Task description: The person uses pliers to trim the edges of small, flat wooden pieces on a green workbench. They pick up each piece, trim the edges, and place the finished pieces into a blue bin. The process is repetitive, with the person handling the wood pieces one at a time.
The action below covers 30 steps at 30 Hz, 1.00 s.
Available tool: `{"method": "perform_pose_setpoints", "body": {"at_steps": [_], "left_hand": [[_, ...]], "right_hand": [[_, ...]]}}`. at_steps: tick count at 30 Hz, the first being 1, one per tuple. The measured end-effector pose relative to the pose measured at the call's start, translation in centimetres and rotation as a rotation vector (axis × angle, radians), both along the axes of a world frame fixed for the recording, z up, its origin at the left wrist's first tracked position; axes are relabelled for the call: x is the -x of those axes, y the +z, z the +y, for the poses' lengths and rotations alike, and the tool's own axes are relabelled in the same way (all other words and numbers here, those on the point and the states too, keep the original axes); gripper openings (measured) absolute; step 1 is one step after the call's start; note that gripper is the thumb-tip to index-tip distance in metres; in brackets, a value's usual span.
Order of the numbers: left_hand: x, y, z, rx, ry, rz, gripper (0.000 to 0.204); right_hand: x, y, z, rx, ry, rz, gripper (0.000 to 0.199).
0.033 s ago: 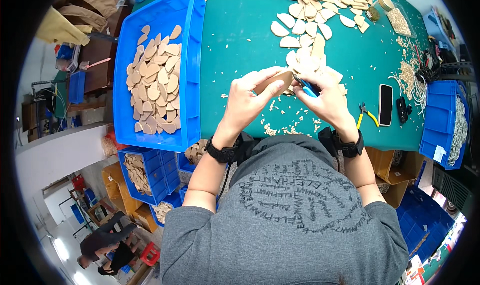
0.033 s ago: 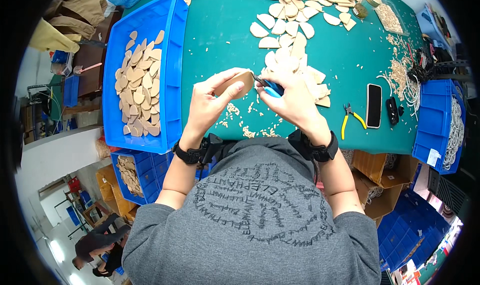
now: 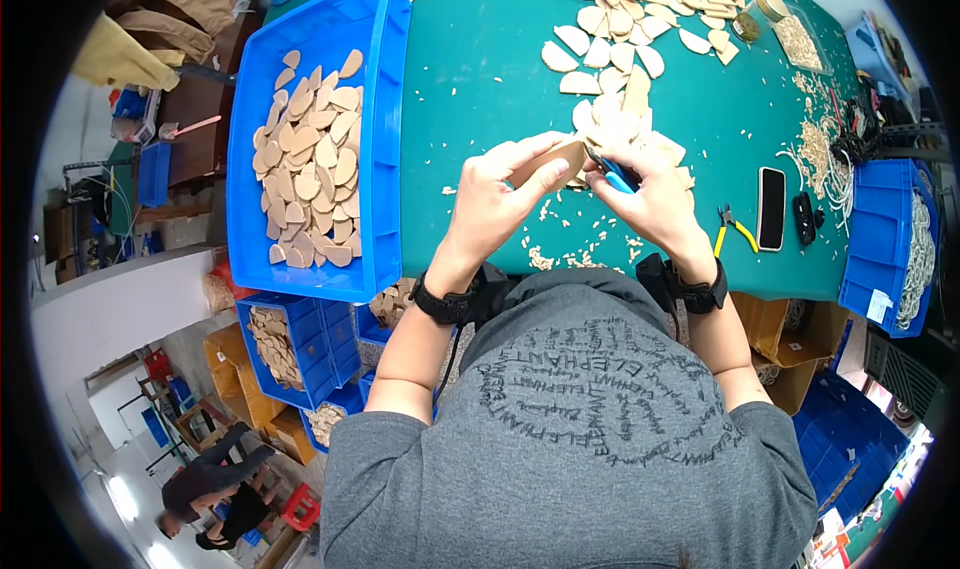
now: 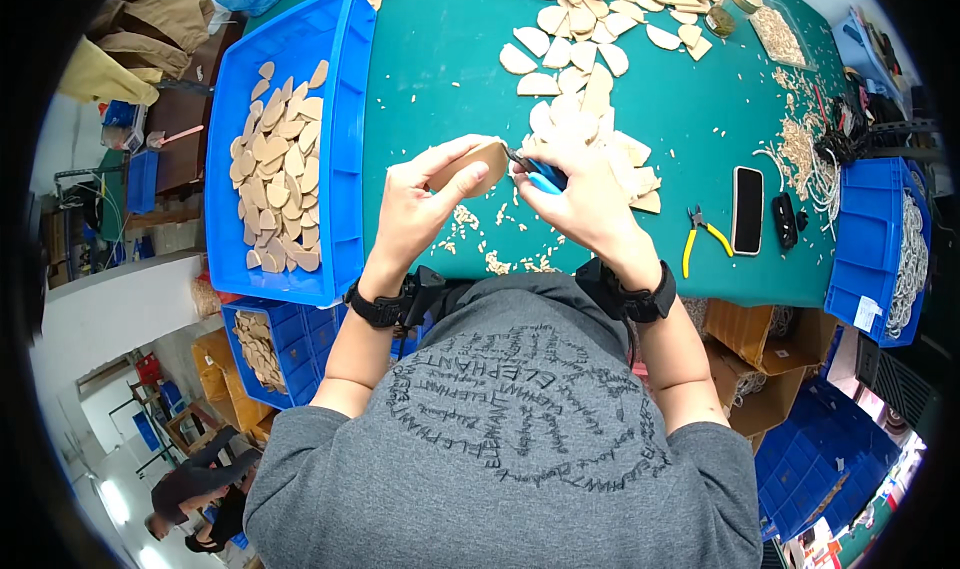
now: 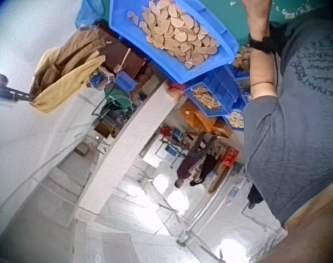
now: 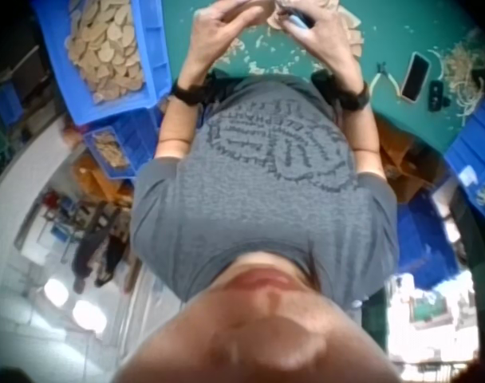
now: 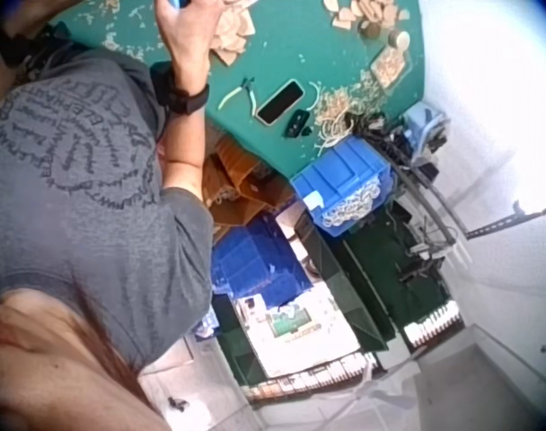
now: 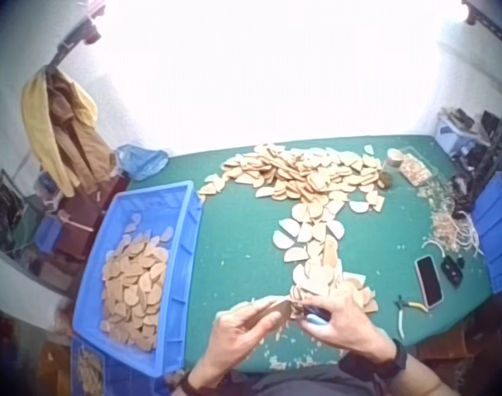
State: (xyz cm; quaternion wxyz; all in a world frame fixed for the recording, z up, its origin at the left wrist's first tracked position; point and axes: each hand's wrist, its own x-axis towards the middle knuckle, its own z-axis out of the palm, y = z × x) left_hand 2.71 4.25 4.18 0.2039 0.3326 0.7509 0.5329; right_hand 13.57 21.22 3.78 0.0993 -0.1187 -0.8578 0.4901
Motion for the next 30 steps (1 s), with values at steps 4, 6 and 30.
{"method": "perform_pose_setpoints", "body": {"at_steps": [4,6,30], "left_hand": [[-0.1,0.2,0.1,-0.023,-0.003,-0.013,0.029],[-0.1,0.2,0.0,-0.018,-0.005,-0.027,0.030],[11.6,-1.7,-13.9,0.286,1.081,0.510,0.046]], "right_hand": [[-0.1,-1.0,-0.2,-0.041,-0.029,0.049,0.012],[-0.1,-1.0,-0.3,-0.030,-0.040,0.002,0.012],[0.6,-4.0,1.5,0.287,-0.121,-0.123,0.021]]}}
